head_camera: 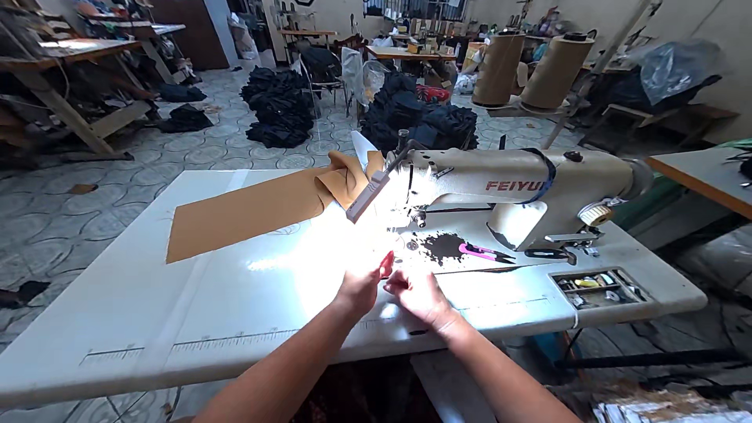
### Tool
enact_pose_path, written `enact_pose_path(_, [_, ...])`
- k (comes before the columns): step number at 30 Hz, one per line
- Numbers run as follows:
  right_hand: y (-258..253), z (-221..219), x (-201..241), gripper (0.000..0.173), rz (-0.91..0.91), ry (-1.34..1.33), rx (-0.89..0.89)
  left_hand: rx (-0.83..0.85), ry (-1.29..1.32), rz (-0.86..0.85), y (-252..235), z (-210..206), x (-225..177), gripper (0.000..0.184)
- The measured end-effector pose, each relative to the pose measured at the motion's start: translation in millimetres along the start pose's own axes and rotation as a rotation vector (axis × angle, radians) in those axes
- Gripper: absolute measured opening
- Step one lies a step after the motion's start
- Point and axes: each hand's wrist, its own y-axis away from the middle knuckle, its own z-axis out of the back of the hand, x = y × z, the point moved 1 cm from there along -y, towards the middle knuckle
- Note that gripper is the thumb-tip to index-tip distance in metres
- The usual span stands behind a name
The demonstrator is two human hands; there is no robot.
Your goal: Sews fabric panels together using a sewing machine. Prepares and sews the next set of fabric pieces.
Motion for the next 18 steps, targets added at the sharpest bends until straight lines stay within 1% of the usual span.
enact_pose_path(1, [1, 3, 2, 0.019, 0.05, 0.047, -0.087, -0.075, 0.007, -0.073, -2, -3, 2, 0.018])
enact_pose_path(2, [2, 4, -1, 0.019, 0.151, 0.12, -0.245, -0.096, -0.057, -0.186, -2, 0, 4, 0.015])
enact_pose_path(3, [1, 9, -4, 0.017, 0.258, 0.216, -0.376, -0.052, -0.222, -0.346, -2, 8, 8, 0.009])
enact_pose_path(4, [0, 15, -6, 0.018, 0.355, 0.307, -0.446, -0.012, -0.472, -0.551, -3, 17, 15, 0.011])
enact_pose_path(5, [-2, 22, -8, 0.018, 0.426, 0.383, -0.446, 0.026, -0.754, -0.727, 0, 27, 23, 0.017])
enact_pose_path(6, [-5, 27, -11, 0.02, 0.467, 0.443, -0.397, 0.095, -0.973, -0.816, 6, 33, 30, 0.022])
enact_pose_path(7, [-8, 30, -16, 0.022, 0.493, 0.497, -0.341, 0.226, -1.118, -0.773, 15, 38, 32, 0.025])
enact_pose_path(8, [-10, 30, -23, 0.022, 0.501, 0.533, -0.289, 0.388, -1.229, -0.635, 23, 43, 28, 0.028])
enact_pose_path(9, [-12, 29, -31, 0.021, 0.507, 0.54, -0.255, 0.531, -1.29, -0.445, 25, 46, 19, 0.03])
enact_pose_path(10, [-13, 26, -39, 0.02, 0.516, 0.529, -0.233, 0.576, -1.291, -0.335, 19, 50, 9, 0.029])
enact_pose_path(11, [-14, 23, -45, 0.019, 0.516, 0.513, -0.228, 0.514, -1.236, -0.319, 9, 56, 2, 0.025])
enact_pose_path(13, [-18, 16, -50, 0.017, 0.462, 0.462, -0.253, 0.298, -1.073, -0.248, -21, 65, -11, 0.019])
enact_pose_path(15, [-24, 13, -43, 0.015, 0.317, 0.413, -0.279, 0.119, -1.016, -0.178, -52, 69, -21, 0.013])
enact_pose_path(16, [-27, 12, -39, 0.015, 0.249, 0.391, -0.292, 0.047, -0.967, -0.175, -67, 70, -20, 0.013])
enact_pose_path(18, [-34, 12, -32, 0.014, 0.173, 0.36, -0.333, -0.047, -0.904, -0.166, -91, 66, -14, 0.021])
